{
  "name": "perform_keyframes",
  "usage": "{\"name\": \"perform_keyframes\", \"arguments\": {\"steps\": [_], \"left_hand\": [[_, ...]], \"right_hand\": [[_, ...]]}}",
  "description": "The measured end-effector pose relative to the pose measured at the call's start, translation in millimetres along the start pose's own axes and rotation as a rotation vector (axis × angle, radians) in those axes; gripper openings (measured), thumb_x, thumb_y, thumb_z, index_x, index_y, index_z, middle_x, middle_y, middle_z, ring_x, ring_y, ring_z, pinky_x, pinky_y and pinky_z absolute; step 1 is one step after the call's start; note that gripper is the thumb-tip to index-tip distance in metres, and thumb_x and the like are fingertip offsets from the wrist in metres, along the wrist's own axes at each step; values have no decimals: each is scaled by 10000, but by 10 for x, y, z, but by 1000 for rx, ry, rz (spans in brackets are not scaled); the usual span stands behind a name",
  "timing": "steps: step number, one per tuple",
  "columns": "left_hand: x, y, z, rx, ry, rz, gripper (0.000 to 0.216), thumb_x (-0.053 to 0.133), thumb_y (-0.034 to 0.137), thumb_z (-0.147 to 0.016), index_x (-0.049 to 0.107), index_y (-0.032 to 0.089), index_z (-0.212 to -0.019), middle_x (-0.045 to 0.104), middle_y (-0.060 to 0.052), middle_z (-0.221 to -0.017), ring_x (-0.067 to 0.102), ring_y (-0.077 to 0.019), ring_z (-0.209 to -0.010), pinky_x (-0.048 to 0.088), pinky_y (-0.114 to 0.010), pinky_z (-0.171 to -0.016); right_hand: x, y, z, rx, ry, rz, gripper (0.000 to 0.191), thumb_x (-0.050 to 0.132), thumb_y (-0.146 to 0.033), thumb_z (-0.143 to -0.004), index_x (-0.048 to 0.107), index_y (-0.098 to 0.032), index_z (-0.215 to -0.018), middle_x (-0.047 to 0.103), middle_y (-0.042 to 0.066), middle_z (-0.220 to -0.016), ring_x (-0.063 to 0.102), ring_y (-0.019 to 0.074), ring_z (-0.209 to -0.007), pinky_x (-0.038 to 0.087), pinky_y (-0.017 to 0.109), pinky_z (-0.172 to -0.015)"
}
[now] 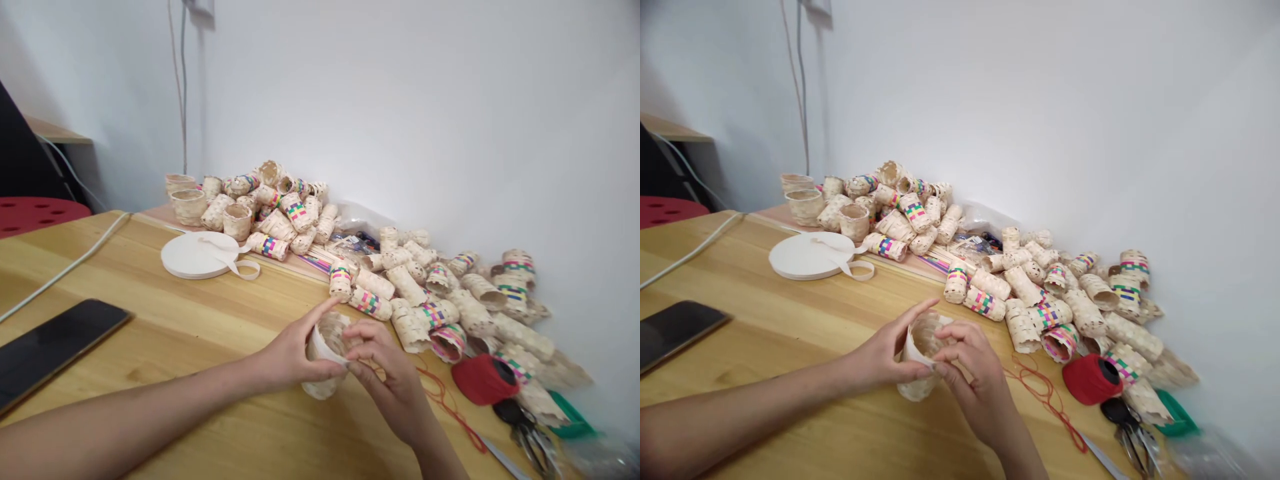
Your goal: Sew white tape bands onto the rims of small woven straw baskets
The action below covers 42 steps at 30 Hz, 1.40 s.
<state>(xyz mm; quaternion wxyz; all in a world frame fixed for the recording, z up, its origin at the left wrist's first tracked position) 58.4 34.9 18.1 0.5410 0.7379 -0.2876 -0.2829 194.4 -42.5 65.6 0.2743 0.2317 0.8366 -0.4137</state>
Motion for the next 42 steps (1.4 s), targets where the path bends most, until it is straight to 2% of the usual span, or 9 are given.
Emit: {"name": "perform_keyframes", "arguments": {"steps": [3, 5, 9, 12, 15, 19, 22, 29, 42], "left_hand": [[29, 62, 31, 24, -92, 83, 1013, 775, 285, -665, 170, 209, -1474, 484, -119, -1364, 491, -241, -1227, 351, -375, -1069], [58, 93, 60, 26, -148, 134, 1014, 780, 261, -657, 175, 213, -1469, 474, -128, -1367, 491, -243, -1229, 349, -380, -1069], [102, 150, 108, 57, -204, 180, 974, 776, 231, -661, 214, 222, -1457, 437, -139, -1389, 442, -254, -1277, 316, -386, -1087], [112, 166, 119, 91, -240, 214, 951, 771, 230, -672, 226, 223, -1452, 435, -142, -1388, 433, -257, -1282, 310, -386, -1088], [83, 135, 103, 75, -235, 245, 976, 774, 243, -676, 193, 217, -1460, 446, -148, -1370, 469, -249, -1242, 330, -383, -1071], [22, 94, 59, 53, -200, 279, 1004, 782, 278, -677, 169, 206, -1469, 446, -157, -1356, 500, -242, -1194, 369, -367, -1031], [-21, 65, 29, 62, -162, 284, 1025, 787, 291, -673, 154, 210, -1476, 435, -154, -1365, 486, -251, -1206, 353, -368, -1039], [-67, -6, 4, 91, -139, 310, 1088, 801, 305, -659, 100, 227, -1488, 420, -151, -1371, 454, -277, -1231, 321, -382, -1049], [-194, 65, -67, 147, -54, 323, 1071, 780, 293, -697, 69, 244, -1497, 501, -132, -1284, 547, -244, -1114, 423, -333, -947]], "right_hand": [[-135, 124, 40, 67, 123, -73, 333, 523, -408, -918, 550, -288, -1227, 512, 84, -1320, 520, 240, -1136, 471, 373, -909], [-188, 263, 74, 197, 174, -137, 419, 452, -449, -942, 472, -285, -1327, 470, 94, -1377, 603, 189, -927, 519, 322, -790], [-85, 421, 94, 342, 83, -241, 456, 354, -480, -968, 450, -262, -1358, 521, 91, -1337, 571, 112, -651, 522, 289, -696], [23, 444, 78, 379, -1, -312, 470, 335, -500, -968, 515, -239, -1315, 624, 76, -1196, 578, 120, -654, 515, 284, -690], [52, 452, 65, 423, -31, -327, 403, 467, -497, -920, 644, -209, -1138, 690, 61, -1011, 611, 157, -744, 501, 267, -661], [-59, 461, 65, 444, 148, -211, 271, 622, -447, -829, 671, -183, -795, 636, 8, -700, 540, 132, -603, 410, 218, -518], [-101, 436, 74, 435, 218, -124, 269, 638, -430, -810, 626, -180, -713, 530, -31, -571, 426, 98, -499, 327, 208, -463], [-110, 358, 58, 439, 203, -63, 294, 601, -424, -819, 564, -182, -656, 458, -45, -530, 399, 96, -480, 297, 210, -457], [-87, 404, 87, 531, 193, -180, 284, 597, -454, -818, 590, -180, -741, 436, -45, -558, 366, 91, -498, 286, 208, -459]]}}
Point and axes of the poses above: each hand's wrist, its own z-axis away from the middle knuckle, its own x-axis out of the palm, y = z × x, the point moved 5 cm from there along -z, towards the middle knuckle
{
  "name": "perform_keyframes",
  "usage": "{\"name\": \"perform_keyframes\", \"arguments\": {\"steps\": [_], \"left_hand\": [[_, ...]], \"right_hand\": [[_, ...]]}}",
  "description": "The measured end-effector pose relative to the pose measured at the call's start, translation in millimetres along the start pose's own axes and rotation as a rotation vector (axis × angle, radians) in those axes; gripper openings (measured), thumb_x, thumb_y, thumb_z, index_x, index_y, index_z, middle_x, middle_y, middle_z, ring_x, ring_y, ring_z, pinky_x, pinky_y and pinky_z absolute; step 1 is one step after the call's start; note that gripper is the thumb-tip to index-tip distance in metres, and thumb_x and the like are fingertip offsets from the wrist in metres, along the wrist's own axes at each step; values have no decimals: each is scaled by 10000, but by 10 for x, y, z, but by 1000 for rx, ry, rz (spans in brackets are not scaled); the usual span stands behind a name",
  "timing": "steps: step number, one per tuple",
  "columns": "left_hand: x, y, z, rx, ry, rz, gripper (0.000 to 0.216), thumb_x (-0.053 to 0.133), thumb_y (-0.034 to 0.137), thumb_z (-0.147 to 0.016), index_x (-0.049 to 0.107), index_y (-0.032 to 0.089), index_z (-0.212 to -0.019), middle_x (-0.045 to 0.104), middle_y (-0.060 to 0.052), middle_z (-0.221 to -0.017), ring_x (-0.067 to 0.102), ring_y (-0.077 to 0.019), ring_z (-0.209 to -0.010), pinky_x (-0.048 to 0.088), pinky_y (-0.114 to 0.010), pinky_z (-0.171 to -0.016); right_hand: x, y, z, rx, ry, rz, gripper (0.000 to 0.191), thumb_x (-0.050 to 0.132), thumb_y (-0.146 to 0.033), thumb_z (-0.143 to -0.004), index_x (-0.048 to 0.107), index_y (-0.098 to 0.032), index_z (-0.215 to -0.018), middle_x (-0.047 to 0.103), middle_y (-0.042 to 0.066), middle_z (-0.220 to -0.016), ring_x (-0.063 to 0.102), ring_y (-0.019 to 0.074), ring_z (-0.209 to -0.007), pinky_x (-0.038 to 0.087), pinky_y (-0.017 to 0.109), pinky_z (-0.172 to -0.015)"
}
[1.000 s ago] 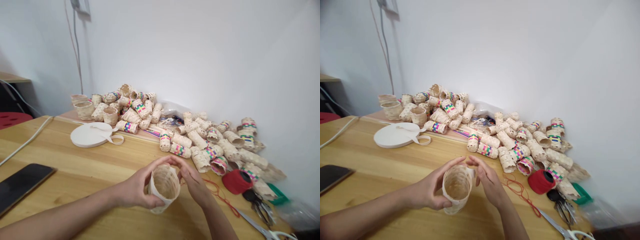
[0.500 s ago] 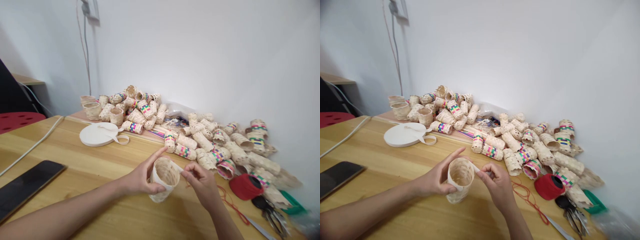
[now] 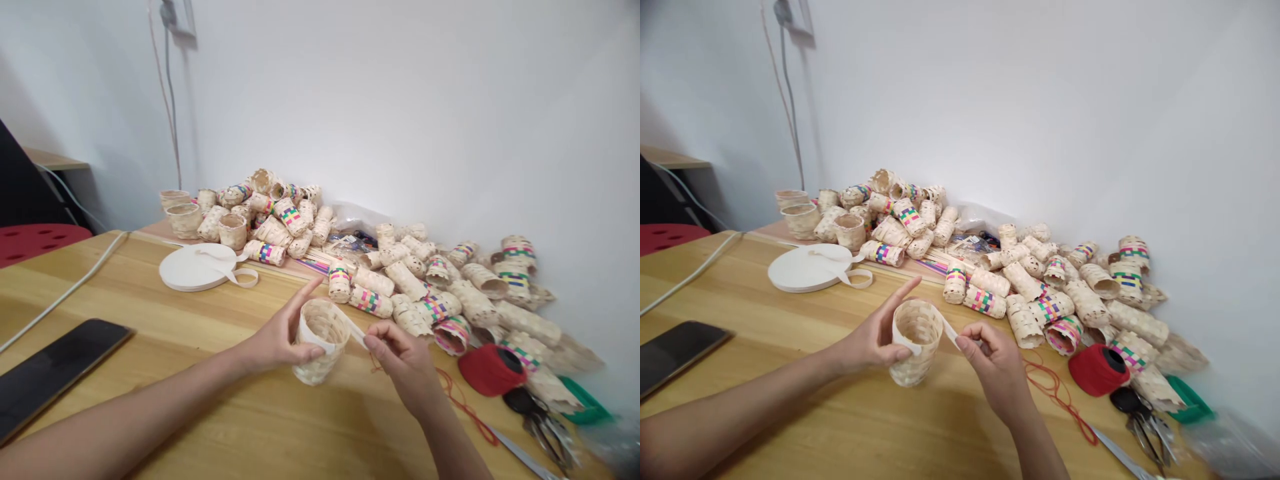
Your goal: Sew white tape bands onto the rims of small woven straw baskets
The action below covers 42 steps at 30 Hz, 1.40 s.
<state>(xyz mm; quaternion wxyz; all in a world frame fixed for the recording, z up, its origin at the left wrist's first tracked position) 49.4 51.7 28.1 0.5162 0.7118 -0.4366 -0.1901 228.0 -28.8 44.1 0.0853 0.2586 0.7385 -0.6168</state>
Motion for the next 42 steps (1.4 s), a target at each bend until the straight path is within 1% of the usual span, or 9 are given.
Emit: {"name": "perform_keyframes", "arguments": {"steps": [5, 9, 13, 17, 22, 29, 33, 38, 42], "left_hand": [[-80, -53, -19, 22, 37, -31, 1055, 767, 283, -706, 71, 235, -1496, 519, -125, -1262, 554, -237, -1099, 428, -325, -943], [-103, -88, -29, 9, 56, -43, 1059, 768, 288, -699, 73, 232, -1495, 520, -124, -1259, 553, -241, -1100, 431, -328, -942], [-108, -92, -36, 13, 64, -35, 1067, 771, 294, -701, 61, 237, -1496, 554, -107, -1213, 565, -231, -1082, 429, -326, -946], [-127, -103, -41, 28, 78, -42, 1053, 769, 287, -706, 71, 257, -1493, 536, -100, -1236, 562, -226, -1097, 428, -311, -945], [-140, -122, -40, 23, 85, -66, 1043, 760, 307, -712, 72, 250, -1493, 541, -99, -1217, 572, -229, -1073, 440, -317, -927], [-128, -176, -34, 17, 84, -100, 1019, 757, 305, -709, 105, 237, -1489, 541, -97, -1209, 568, -224, -1067, 436, -320, -933], [-94, -210, -30, -6, 74, -102, 1033, 753, 317, -705, 89, 217, -1491, 553, -105, -1189, 574, -230, -1043, 442, -344, -927], [-60, -223, -20, -24, 79, -123, 1021, 736, 337, -722, 78, 207, -1492, 549, -110, -1208, 565, -236, -1063, 433, -353, -940], [-40, -215, -17, -24, 72, -119, 1014, 730, 328, -725, 77, 203, -1491, 569, -98, -1161, 567, -226, -1038, 437, -349, -930]], "right_hand": [[9, 48, 4, 73, 51, -42, 309, 642, -470, -765, 556, -185, -683, 424, -49, -533, 339, 93, -491, 297, 212, -451], [26, 5, 27, 102, 80, -90, 286, 654, -445, -743, 553, -188, -671, 439, -48, -540, 359, 95, -495, 314, 216, -460], [67, -45, 39, 95, 31, -73, 285, 624, -453, -771, 569, -183, -698, 411, -60, -502, 347, 89, -467, 279, 216, -453], [121, -39, 43, 69, -35, -68, 304, 593, -471, -807, 578, -176, -736, 410, -55, -530, 345, 86, -475, 262, 216, -453], [169, -35, 65, 55, -58, -76, 286, 587, -451, -827, 581, -176, -746, 397, -56, -555, 329, 82, -490, 258, 213, -460], [280, -67, 92, 36, -80, -139, 261, 600, -425, -828, 600, -172, -764, 431, -47, -569, 359, 82, -495, 283, 210, -467], [328, -62, 85, 8, -60, -172, 268, 609, -433, -821, 620, -168, -780, 469, -35, -577, 388, 86, -493, 302, 207, -461], [374, -30, 84, 38, -49, -203, 302, 616, -463, -811, 639, -162, -803, 506, -25, -575, 423, 92, -497, 340, 207, -468], [379, -33, 101, 67, 4, -231, 287, 637, -451, -801, 652, -164, -807, 529, -23, -592, 441, 91, -517, 361, 206, -489]]}}
Point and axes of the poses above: each hand's wrist, its own z-axis away from the middle knuckle, its own x-axis out of the palm, y = z × x, the point moved 5 cm from there along -z, towards the middle knuckle
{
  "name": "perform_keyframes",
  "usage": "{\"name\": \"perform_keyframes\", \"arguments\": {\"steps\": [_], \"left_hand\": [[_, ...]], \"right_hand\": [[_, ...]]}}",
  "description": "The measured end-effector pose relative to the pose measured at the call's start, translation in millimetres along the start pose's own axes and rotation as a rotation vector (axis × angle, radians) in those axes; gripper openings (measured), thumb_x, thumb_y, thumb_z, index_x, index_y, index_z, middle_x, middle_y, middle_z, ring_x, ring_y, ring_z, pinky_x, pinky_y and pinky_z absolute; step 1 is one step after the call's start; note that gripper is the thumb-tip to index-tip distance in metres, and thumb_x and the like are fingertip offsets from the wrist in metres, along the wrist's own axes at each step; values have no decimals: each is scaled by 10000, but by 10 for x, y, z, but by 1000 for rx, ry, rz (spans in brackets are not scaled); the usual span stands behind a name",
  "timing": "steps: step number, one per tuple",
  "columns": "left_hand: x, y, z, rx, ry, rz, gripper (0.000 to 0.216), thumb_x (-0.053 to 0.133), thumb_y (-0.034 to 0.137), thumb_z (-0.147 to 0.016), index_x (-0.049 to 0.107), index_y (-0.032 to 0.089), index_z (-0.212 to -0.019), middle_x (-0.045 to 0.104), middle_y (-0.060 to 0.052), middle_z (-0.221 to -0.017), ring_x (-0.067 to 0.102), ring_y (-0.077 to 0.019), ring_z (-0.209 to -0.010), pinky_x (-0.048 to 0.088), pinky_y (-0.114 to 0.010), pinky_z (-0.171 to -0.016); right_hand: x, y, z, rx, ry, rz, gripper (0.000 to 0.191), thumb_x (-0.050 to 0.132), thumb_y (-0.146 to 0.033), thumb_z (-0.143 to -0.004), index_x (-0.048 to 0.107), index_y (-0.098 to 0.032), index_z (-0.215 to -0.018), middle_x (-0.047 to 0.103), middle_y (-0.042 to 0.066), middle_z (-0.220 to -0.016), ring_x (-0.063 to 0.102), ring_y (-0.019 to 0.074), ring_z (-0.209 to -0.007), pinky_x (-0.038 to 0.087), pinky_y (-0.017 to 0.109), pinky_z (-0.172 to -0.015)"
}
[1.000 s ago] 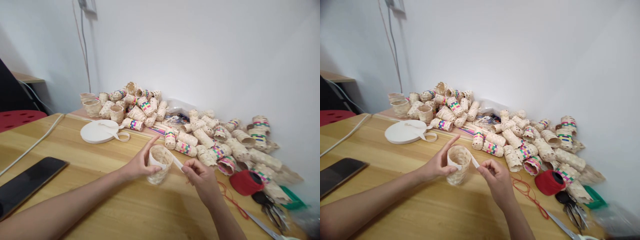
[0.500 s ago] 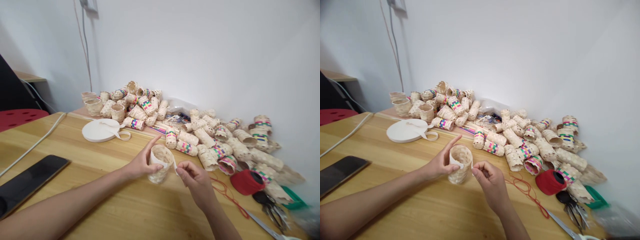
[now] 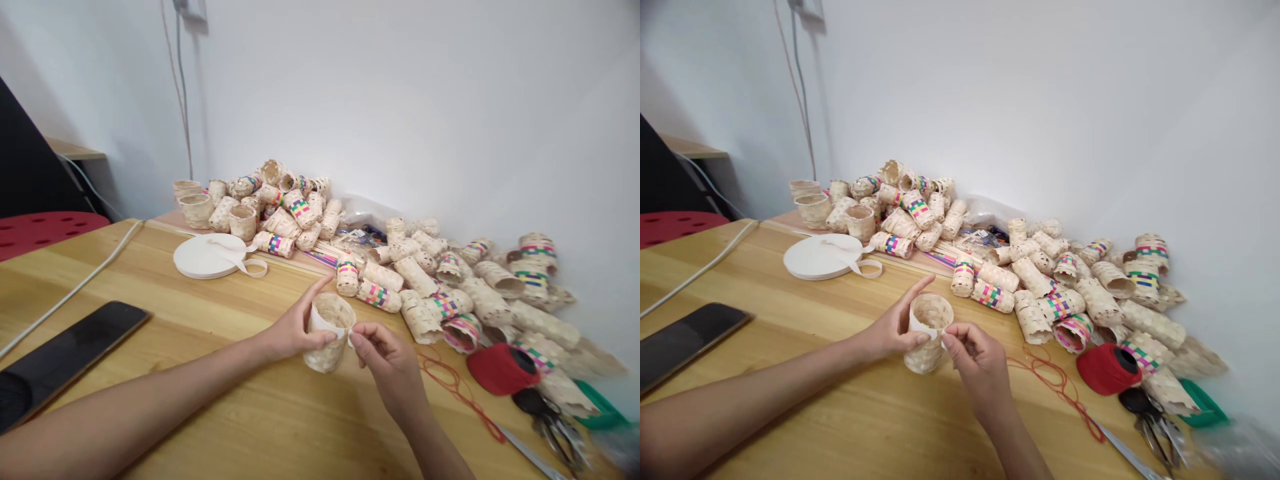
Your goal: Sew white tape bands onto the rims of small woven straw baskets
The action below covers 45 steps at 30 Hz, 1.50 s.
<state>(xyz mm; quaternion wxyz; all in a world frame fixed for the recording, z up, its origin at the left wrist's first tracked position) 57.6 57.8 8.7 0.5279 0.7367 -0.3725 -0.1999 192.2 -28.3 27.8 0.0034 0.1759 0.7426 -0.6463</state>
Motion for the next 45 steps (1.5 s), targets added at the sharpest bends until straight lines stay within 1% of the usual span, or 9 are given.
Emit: {"name": "perform_keyframes", "arguments": {"steps": [4, 9, 13, 17, 22, 26, 33, 41, 45], "left_hand": [[-7, 5, 6, -14, 11, -27, 983, 723, 290, -719, 112, 216, -1486, 584, -78, -1122, 575, -222, -1018, 435, -363, -935], [-53, 7, 8, -17, 83, -131, 946, 724, 246, -690, 190, 218, -1471, 570, -84, -1180, 574, -232, -1032, 422, -372, -958], [-61, 16, 4, -10, 106, -174, 930, 712, 227, -685, 204, 216, -1464, 574, -85, -1184, 567, -240, -1052, 419, -378, -962], [-62, 21, 2, -10, 109, -185, 933, 706, 222, -679, 202, 210, -1465, 588, -77, -1148, 578, -233, -1019, 433, -372, -943], [-74, 20, 0, 2, 116, -202, 927, 707, 226, -672, 218, 197, -1459, 563, -92, -1195, 562, -246, -1056, 419, -380, -965], [-53, 24, 1, 3, 106, -192, 918, 701, 241, -691, 201, 203, -1461, 567, -87, -1171, 572, -239, -1031, 426, -380, -954], [-10, 45, 18, 1, 122, -212, 891, 697, 230, -699, 222, 207, -1453, 547, -98, -1226, 542, -253, -1105, 394, -397, -1000], [-6, 43, 23, -32, 123, -216, 889, 699, 230, -699, 226, 219, -1451, 547, -79, -1201, 557, -232, -1055, 416, -369, -963], [-18, 7, 9, -47, 105, -132, 898, 690, 235, -710, 192, 213, -1456, 567, -77, -1148, 579, -209, -979, 446, -345, -900]], "right_hand": [[18, -40, 12, -25, 11, 18, 258, 656, -427, -783, 671, -171, -804, 556, -17, -605, 473, 97, -524, 394, 208, -503], [28, -97, 21, -57, 19, 95, 245, 634, -419, -788, 676, -178, -800, 577, -5, -624, 489, 111, -528, 411, 223, -516], [32, -102, 34, -45, 25, 105, 250, 627, -428, -795, 661, -180, -789, 522, -20, -567, 464, 111, -521, 395, 223, -512], [33, -67, 43, -29, 30, 75, 271, 626, -444, -795, 656, -175, -804, 525, -16, -584, 454, 108, -525, 376, 219, -492], [36, -39, 46, -9, 29, 47, 283, 633, -454, -790, 650, -172, -798, 507, -22, -582, 439, 104, -524, 363, 219, -494], [53, -45, 45, 10, 20, 12, 274, 635, -445, -792, 643, -172, -799, 497, -25, -587, 425, 102, -531, 354, 219, -502], [75, -70, 48, 5, 81, -44, 266, 668, -443, -765, 651, -179, -785, 544, -16, -596, 485, 115, -547, 419, 223, -521], [80, -33, 41, 25, 98, -46, 255, 688, -435, -753, 667, -185, -795, 588, -15, -606, 535, 118, -555, 473, 225, -542], [48, -7, 24, -16, 47, 19, 255, 639, -426, -803, 702, -193, -888, 651, 11, -673, 604, 145, -607, 514, 245, -593]]}}
Point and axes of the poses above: each hand's wrist, its own z-axis away from the middle knuckle, its own x-axis out of the palm, y = z × x, the point moved 5 cm from there along -z, towards the middle knuckle
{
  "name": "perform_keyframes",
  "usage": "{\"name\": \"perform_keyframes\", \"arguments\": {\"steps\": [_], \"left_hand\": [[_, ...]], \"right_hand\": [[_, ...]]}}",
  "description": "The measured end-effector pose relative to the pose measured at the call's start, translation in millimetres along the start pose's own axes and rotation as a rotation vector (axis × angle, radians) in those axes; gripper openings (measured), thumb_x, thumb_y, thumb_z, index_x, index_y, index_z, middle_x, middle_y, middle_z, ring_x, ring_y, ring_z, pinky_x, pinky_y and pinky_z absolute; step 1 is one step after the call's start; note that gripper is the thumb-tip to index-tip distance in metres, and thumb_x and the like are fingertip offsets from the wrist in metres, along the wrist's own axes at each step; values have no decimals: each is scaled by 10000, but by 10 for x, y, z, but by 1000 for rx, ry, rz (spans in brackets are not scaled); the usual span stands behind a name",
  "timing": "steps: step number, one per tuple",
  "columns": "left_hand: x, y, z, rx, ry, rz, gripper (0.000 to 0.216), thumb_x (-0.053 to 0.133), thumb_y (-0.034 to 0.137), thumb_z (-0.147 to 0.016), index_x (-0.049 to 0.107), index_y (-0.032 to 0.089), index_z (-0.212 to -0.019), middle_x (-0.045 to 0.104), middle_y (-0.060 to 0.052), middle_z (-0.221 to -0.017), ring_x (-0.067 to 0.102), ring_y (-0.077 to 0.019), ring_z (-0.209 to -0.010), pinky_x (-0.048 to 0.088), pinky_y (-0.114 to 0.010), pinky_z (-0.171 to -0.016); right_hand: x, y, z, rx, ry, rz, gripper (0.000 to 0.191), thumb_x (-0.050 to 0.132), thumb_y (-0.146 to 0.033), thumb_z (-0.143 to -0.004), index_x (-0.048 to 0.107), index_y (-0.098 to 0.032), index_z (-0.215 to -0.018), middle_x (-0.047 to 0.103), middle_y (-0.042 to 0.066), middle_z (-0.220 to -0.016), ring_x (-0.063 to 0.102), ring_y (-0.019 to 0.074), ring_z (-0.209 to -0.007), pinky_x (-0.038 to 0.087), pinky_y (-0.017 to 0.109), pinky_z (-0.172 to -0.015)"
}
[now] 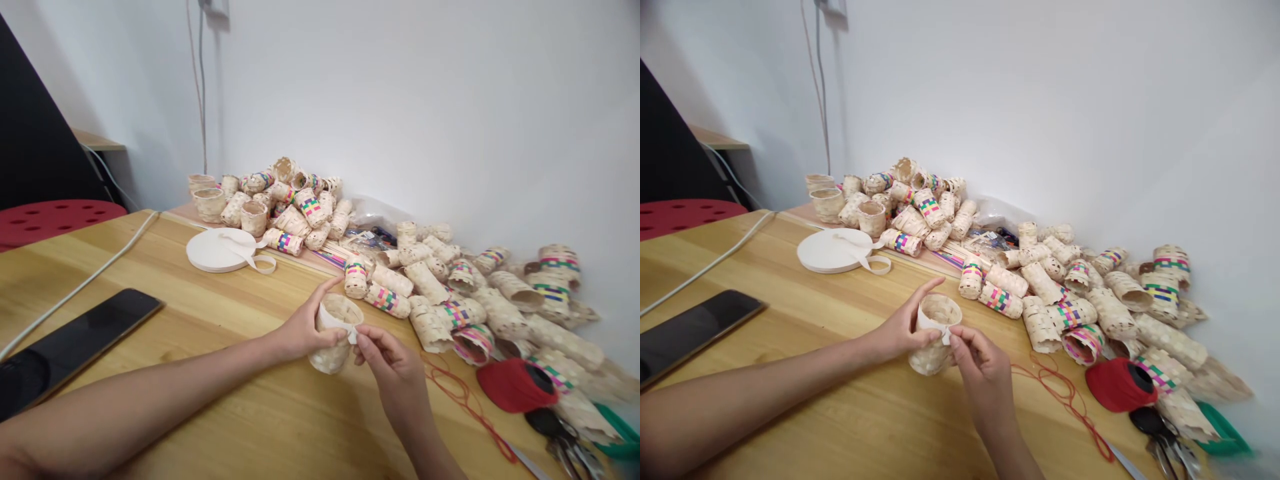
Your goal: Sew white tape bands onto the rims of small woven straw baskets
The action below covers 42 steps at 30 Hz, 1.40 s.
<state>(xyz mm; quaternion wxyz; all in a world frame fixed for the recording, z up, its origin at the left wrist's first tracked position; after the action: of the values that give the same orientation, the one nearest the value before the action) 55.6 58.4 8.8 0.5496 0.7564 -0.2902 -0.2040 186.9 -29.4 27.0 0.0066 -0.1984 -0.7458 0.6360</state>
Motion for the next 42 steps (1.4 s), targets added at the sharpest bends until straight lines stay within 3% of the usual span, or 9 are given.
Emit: {"name": "perform_keyframes", "arguments": {"steps": [9, 14, 19, 23, 31, 42], "left_hand": [[23, 25, -3, -3, -32, 48, 904, 681, 227, -725, 158, 187, -1461, 595, -79, -1092, 580, -207, -967, 433, -347, -910], [19, 15, 0, 2, -29, 30, 899, 690, 250, -731, 167, 206, -1461, 582, -81, -1133, 575, -210, -989, 422, -355, -932], [40, 29, 23, -21, -51, -41, 926, 701, 250, -717, 161, 203, -1467, 579, -84, -1146, 565, -224, -1020, 420, -363, -945], [50, 45, 35, -44, -30, -108, 932, 710, 241, -690, 190, 214, -1463, 596, -69, -1093, 576, -228, -978, 433, -372, -920], [62, 73, 29, -66, -55, -80, 944, 709, 258, -673, 188, 212, -1459, 591, -77, -1121, 561, -240, -1026, 425, -383, -940], [0, 6, -14, -52, -80, 70, 945, 706, 271, -683, 168, 212, -1457, 579, -36, -1019, 557, -186, -904, 452, -321, -844]], "right_hand": [[-36, -263, 22, -475, -38, 398, 176, 532, -197, -888, 681, -214, -980, 710, 57, -929, 667, 188, -854, 524, 271, -755], [-11, -314, 70, -663, -19, 513, 167, 518, -145, -893, 631, -212, -997, 697, 46, -905, 663, 171, -840, 524, 273, -751], [-40, -282, 86, -723, 57, 615, 92, 548, -183, -899, 576, -208, -983, 661, 8, -792, 640, 132, -699, 504, 224, -637], [-3, -301, 116, -841, -6, 732, 184, 521, -162, -920, 564, -182, -1098, 681, 40, -856, 639, 156, -770, 492, 248, -667], [-20, -329, 148, -956, -68, 781, 110, 504, -96, -908, 591, -163, -920, 658, 49, -777, 596, 158, -708, 444, 257, -634], [-23, -399, 165, -1027, -89, 717, 210, 471, 13, -856, 574, -163, -908, 618, 31, -805, 548, 153, -785, 398, 370, -849]]}}
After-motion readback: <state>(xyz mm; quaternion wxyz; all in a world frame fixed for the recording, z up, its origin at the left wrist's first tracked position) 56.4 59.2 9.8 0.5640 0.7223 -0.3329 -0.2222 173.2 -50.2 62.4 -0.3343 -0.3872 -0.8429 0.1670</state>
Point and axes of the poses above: each hand's wrist, its own z-axis away from the middle knuckle, its own x-axis out of the palm, y = z × x, the point moved 5 cm from there along -z, towards the middle knuckle
